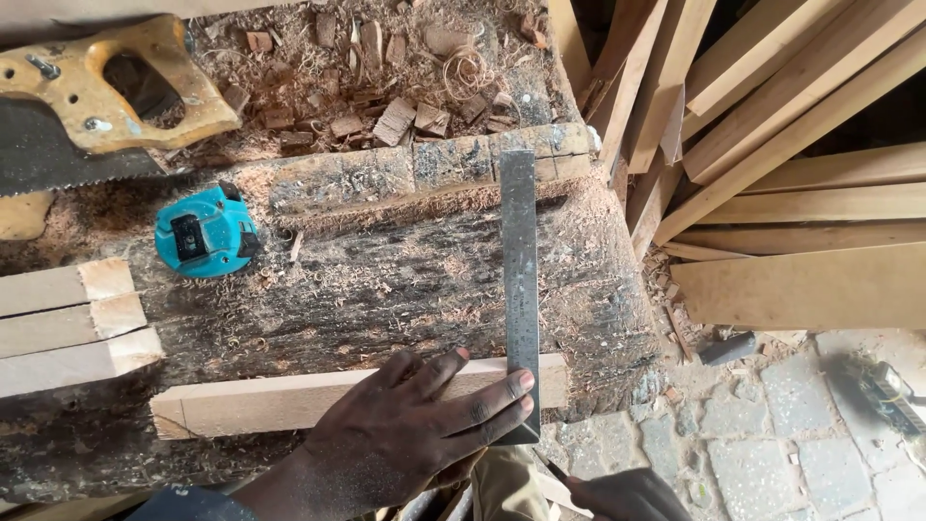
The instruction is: The person uses a metal square and a pencil to mark lines on a piece of wood. They then use a tape measure to measure the wood and mark it again. The person repeats the process of using the square and pencil to mark the wood multiple times.
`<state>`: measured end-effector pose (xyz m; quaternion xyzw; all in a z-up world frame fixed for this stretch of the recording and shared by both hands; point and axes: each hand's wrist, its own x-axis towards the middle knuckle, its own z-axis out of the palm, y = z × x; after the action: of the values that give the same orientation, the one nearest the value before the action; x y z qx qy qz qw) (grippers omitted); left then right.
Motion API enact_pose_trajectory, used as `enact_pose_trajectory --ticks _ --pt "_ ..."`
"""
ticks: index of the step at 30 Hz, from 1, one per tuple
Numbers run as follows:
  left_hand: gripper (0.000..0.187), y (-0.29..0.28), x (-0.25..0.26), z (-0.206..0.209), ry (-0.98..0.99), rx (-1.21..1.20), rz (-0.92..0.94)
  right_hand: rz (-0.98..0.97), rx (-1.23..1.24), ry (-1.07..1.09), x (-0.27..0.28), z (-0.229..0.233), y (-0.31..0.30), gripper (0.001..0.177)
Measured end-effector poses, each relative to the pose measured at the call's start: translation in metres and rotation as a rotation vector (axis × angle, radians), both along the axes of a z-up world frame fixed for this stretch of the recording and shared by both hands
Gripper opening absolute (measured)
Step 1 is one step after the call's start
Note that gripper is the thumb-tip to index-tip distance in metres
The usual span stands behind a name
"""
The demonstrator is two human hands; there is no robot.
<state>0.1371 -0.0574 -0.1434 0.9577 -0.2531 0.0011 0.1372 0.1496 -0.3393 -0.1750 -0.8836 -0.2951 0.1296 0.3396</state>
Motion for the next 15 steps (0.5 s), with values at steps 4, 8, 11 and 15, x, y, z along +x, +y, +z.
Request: enact_pose_trajectory --ticks 4,8,11,15 --pt "0.046 0.000 0.002 0.006 -0.036 -0.001 0.013 0.042 -0.030 0.180 0.014 -0.001 -0.016 0.029" --pt "0.045 0.000 0.003 0.008 -0.051 -0.038 0.027 -0.340 -0.005 0.099 0.028 0.071 0.086 0.027" --pt "0.043 0.000 0.007 0.008 -0.057 -0.010 -0.008 -0.276 0.079 0.016 0.016 0.054 0.070 0.026" --pt "0.039 0.000 0.005 0.007 -0.034 -0.043 -0.021 -0.167 -0.053 0.094 0.009 0.053 0.039 0.024"
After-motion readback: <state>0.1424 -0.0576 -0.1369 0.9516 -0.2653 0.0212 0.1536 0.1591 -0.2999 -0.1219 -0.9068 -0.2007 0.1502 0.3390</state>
